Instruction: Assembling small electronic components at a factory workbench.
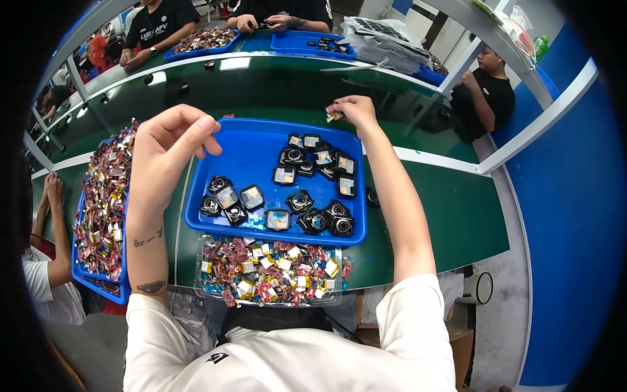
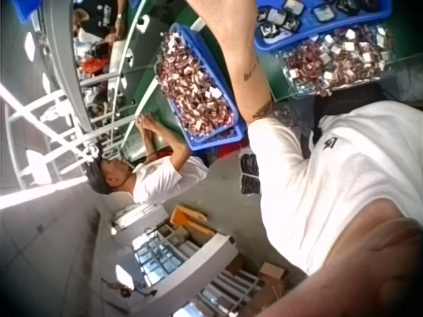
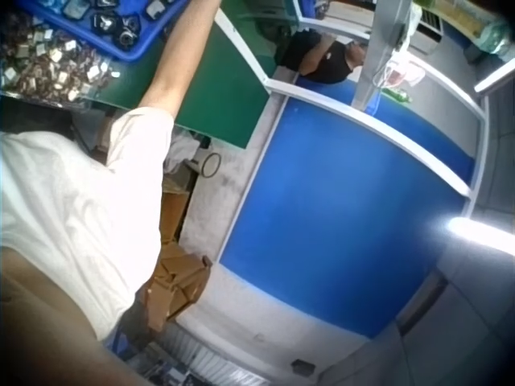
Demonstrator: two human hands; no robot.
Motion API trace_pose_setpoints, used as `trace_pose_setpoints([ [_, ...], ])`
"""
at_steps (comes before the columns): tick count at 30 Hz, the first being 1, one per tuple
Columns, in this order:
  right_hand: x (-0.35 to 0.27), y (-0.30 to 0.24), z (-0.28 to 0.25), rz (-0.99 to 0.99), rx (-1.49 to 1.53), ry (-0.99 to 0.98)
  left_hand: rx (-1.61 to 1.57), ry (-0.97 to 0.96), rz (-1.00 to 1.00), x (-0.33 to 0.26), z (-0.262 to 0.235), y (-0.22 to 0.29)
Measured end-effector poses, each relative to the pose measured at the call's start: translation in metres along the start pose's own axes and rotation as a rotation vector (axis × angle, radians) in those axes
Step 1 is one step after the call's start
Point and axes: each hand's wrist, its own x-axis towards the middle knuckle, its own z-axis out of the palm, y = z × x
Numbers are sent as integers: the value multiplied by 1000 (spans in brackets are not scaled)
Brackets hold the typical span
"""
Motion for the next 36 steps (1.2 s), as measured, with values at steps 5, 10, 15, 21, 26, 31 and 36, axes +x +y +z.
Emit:
trace_pose_setpoints([
  [5,25,40,-8,17,-115,-154,-5,-69,3,-1,-1,5],
  [10,5,14,0,-357,-829,16,97,-66,52,1,-6,3],
  [15,-120,-51,29,-914,-381,-490,119,-14,83,1,6,3],
  [21,-221,-50,52,-1012,-687,-805,161,-96,44,-1,4,-5],
  [26,-217,-48,42,-995,-684,-782,153,-149,51,-2,10,-7],
  [31,-210,-64,32,-767,-8,-774,150,-305,32,-5,11,-3],
  [36,-205,-96,25,-569,141,-606,228,-340,39,-8,12,2],
])
